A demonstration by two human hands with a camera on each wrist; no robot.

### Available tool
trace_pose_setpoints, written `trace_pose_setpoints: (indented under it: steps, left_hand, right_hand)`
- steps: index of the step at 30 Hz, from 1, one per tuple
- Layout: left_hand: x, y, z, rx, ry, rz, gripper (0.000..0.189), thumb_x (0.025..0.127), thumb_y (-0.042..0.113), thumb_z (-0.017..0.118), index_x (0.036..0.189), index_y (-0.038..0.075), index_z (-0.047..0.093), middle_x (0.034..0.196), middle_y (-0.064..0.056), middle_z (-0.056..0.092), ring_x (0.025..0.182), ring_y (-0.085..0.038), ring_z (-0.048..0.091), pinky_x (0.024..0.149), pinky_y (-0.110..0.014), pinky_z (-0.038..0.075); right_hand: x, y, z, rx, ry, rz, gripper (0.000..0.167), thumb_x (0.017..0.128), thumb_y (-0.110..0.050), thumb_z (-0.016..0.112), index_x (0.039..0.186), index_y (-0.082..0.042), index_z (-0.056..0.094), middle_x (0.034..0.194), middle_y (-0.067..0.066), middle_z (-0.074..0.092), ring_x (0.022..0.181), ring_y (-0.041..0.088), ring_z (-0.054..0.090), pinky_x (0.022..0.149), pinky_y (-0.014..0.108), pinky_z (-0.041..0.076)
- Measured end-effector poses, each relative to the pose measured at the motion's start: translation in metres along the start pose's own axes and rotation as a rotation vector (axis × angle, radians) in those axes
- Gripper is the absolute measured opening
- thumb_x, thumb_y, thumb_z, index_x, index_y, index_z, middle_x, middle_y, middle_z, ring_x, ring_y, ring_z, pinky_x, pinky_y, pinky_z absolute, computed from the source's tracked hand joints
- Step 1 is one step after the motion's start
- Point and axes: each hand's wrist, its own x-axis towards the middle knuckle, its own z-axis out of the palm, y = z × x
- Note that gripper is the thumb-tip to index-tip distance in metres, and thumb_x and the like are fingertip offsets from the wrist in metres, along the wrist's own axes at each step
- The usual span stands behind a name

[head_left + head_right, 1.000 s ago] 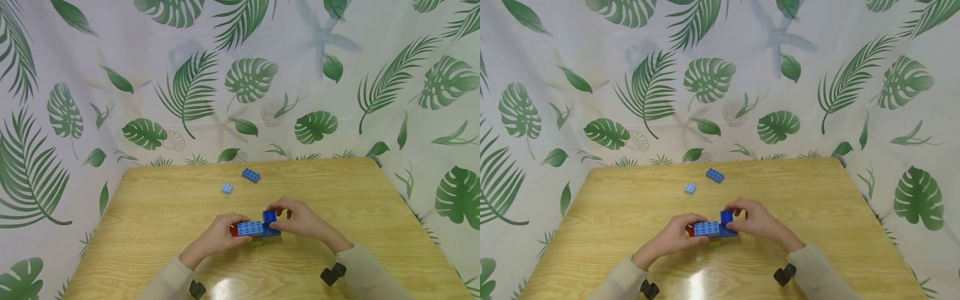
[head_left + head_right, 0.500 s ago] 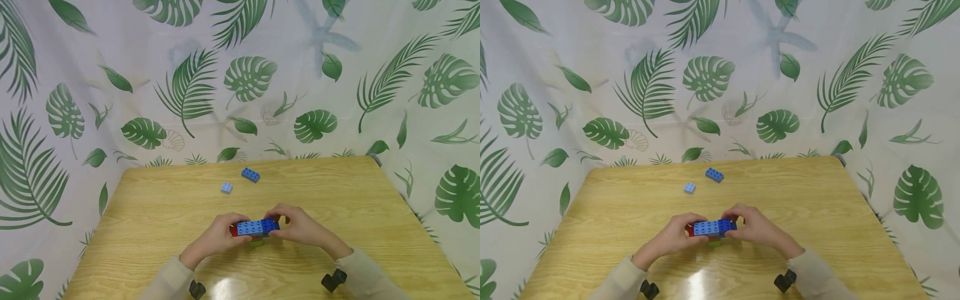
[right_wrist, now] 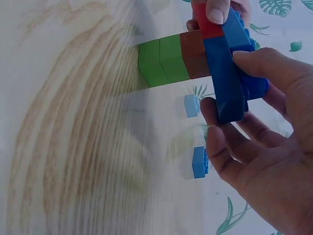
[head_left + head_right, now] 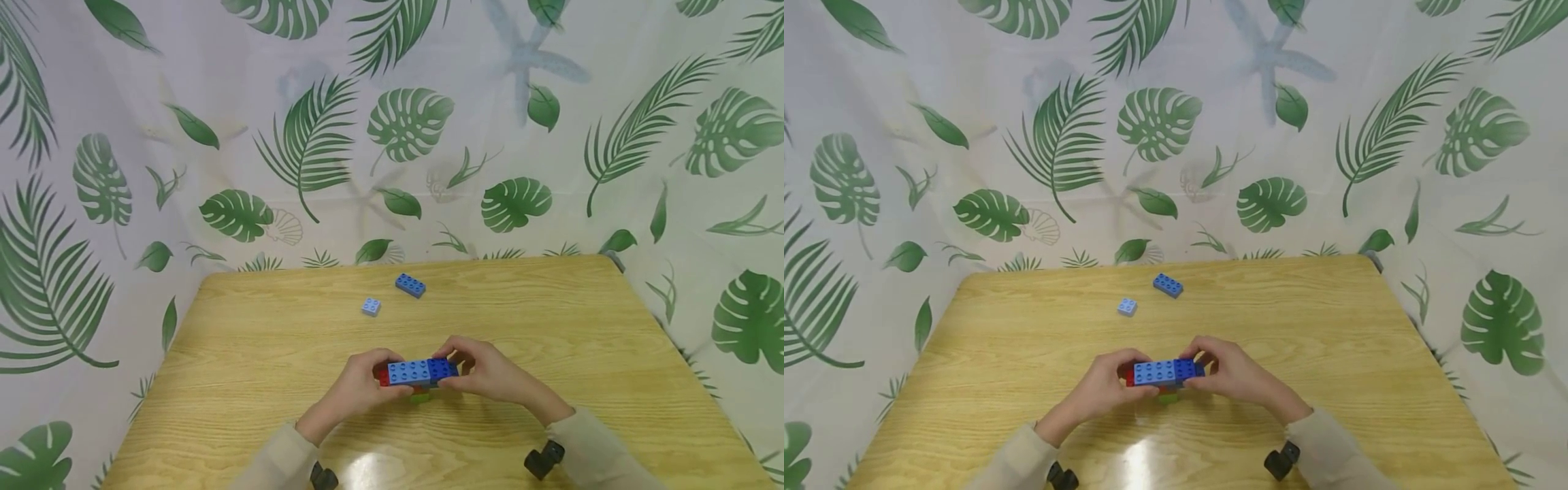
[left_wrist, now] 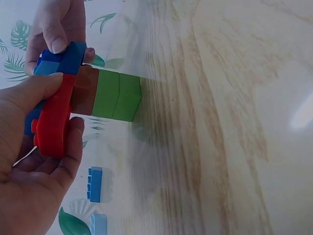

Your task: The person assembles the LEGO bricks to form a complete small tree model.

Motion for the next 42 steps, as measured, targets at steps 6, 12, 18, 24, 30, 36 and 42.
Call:
trace_pose_setpoints:
  steps: [6,12,18,24,30,36,42]
  left_hand:
    - [0.001,0.0,-0.001,-0.005,-0.001,0.004,0.033,0.089,0.022,0.087,0.117,0.012,0.072,0.109,-0.002,0.073,0.092,-0.008,0.066,0.079,-0.021,0.055]
    - [0.001,0.001,-0.002,0.002,-0.003,0.003,0.032,0.089,0.023,0.087,0.115,0.013,0.072,0.107,0.0,0.072,0.089,-0.007,0.065,0.077,-0.021,0.054]
    - [0.003,0.002,-0.007,-0.002,-0.017,-0.01,0.031,0.089,0.023,0.087,0.115,0.013,0.072,0.107,0.0,0.072,0.091,-0.008,0.065,0.078,-0.021,0.054]
    - [0.004,0.001,-0.007,0.007,-0.021,-0.018,0.031,0.09,0.024,0.087,0.115,0.014,0.072,0.108,0.001,0.072,0.092,-0.009,0.065,0.079,-0.022,0.054]
    - [0.004,0.001,-0.007,0.007,-0.024,-0.011,0.031,0.09,0.024,0.087,0.116,0.014,0.072,0.108,0.001,0.072,0.092,-0.009,0.065,0.08,-0.022,0.054]
    - [0.001,0.003,-0.003,-0.004,-0.018,-0.016,0.031,0.09,0.023,0.086,0.116,0.014,0.071,0.11,0.001,0.072,0.094,-0.009,0.065,0.081,-0.022,0.053]
    - [-0.001,0.004,0.0,-0.013,-0.014,-0.009,0.031,0.091,0.022,0.086,0.117,0.014,0.071,0.11,0.0,0.072,0.093,-0.01,0.065,0.08,-0.022,0.053]
  right_hand:
    - [0.002,0.003,0.001,0.003,0.031,-0.036,0.032,0.093,-0.018,0.082,0.121,-0.014,0.068,0.124,0.011,0.071,0.096,0.018,0.067,0.072,0.027,0.052]
    - [0.003,0.006,0.001,0.015,0.041,-0.03,0.031,0.093,-0.02,0.083,0.12,-0.015,0.069,0.12,0.008,0.069,0.088,0.016,0.061,0.07,0.026,0.049]
    - [0.004,0.003,0.002,0.018,0.056,-0.001,0.033,0.092,-0.02,0.083,0.121,-0.015,0.07,0.119,0.008,0.068,0.089,0.018,0.061,0.07,0.025,0.049]
    - [0.003,0.003,0.005,0.028,0.07,0.03,0.036,0.092,-0.021,0.083,0.124,-0.014,0.07,0.119,0.008,0.069,0.095,0.021,0.063,0.072,0.026,0.052]
    - [0.003,0.006,0.011,0.01,0.09,0.009,0.036,0.092,-0.022,0.084,0.124,-0.014,0.069,0.117,0.007,0.068,0.095,0.019,0.063,0.074,0.027,0.053]
    - [0.001,0.007,0.011,-0.009,0.088,-0.019,0.037,0.092,-0.023,0.084,0.124,-0.014,0.07,0.116,0.006,0.067,0.093,0.018,0.062,0.072,0.027,0.054]
    - [-0.002,0.008,0.011,-0.025,0.075,-0.024,0.038,0.091,-0.024,0.084,0.125,-0.015,0.07,0.116,0.005,0.068,0.093,0.018,0.063,0.072,0.028,0.054]
